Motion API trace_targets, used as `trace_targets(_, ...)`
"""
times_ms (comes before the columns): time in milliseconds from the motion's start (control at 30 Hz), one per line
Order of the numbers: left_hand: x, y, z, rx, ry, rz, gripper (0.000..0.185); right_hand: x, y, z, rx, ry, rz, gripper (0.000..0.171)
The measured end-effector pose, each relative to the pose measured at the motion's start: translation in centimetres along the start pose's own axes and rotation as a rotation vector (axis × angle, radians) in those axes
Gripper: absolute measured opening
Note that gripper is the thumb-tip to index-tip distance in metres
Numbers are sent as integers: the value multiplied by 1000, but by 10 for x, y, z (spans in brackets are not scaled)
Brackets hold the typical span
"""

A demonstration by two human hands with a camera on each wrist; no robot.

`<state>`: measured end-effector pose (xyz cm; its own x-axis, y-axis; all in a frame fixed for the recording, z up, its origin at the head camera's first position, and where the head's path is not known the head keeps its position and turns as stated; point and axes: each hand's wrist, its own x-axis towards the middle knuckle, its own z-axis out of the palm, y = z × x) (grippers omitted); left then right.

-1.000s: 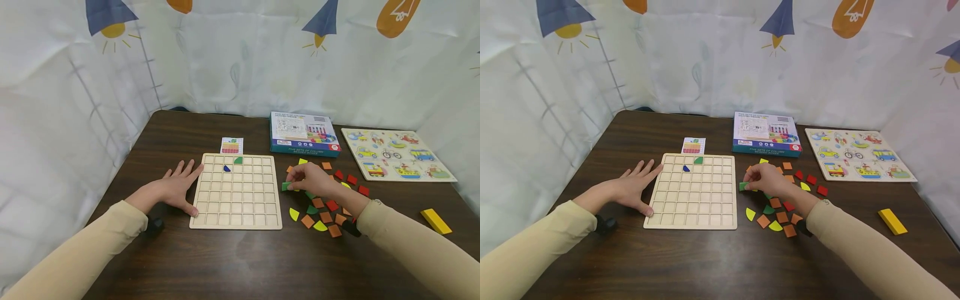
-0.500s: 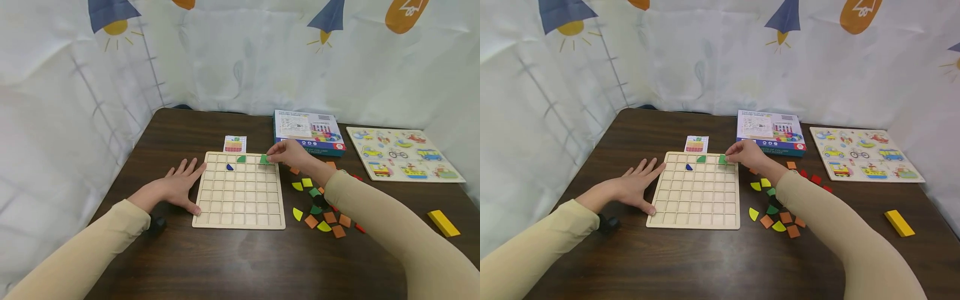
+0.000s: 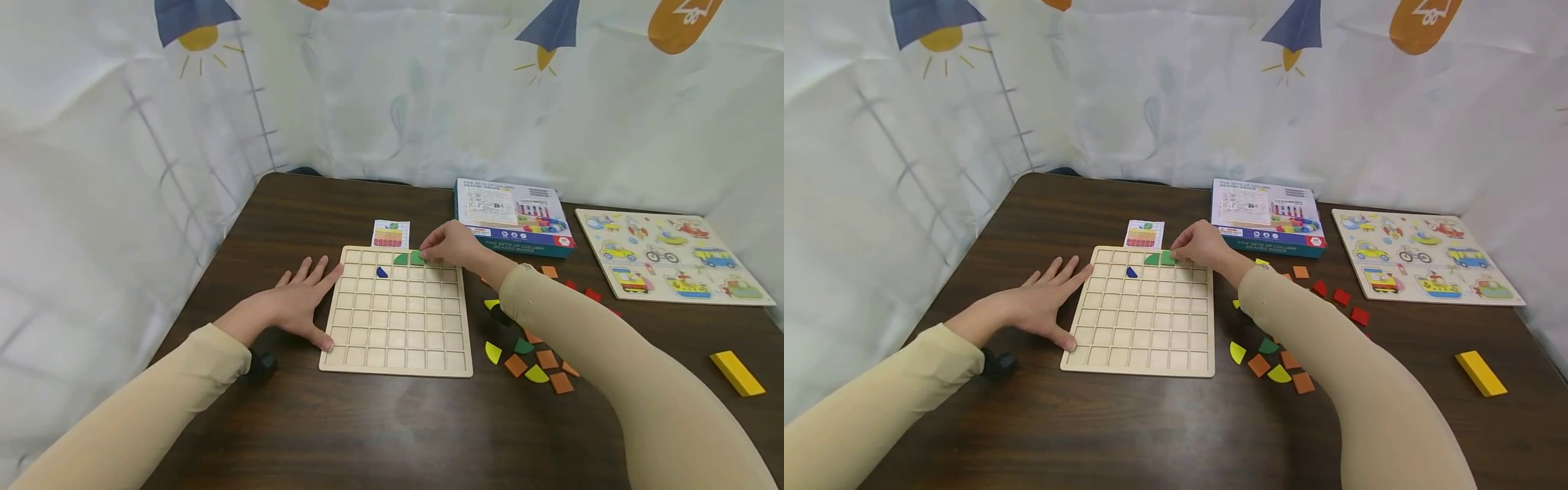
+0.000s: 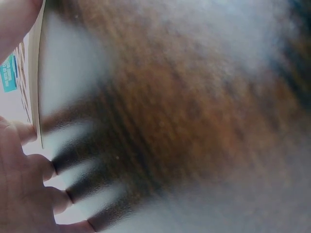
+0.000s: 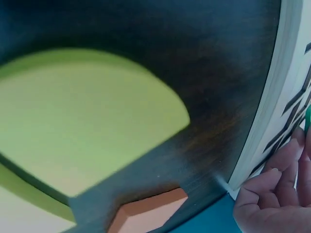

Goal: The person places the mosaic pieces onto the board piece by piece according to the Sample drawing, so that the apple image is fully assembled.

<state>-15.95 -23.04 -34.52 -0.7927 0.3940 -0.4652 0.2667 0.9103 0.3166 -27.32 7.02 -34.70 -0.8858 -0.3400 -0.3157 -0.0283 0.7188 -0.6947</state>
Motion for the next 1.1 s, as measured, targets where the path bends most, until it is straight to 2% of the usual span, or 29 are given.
trace_targets(333,-1,2,-2,5,-2,-5,144,5,-3,3,-119,9,-35,15)
trace_targets(700,-2,1,-1,-9,0,2,143,-3,-4,2,-134,38,-56,14)
trace_targets(833,-2,2,0,-11,-1,-2,142,-19,2,-9,-131,50,-64,15)
trace_targets(1100,-3,3,-3,-3,0,3,143,-76,45,-41,-123,14,-46,18)
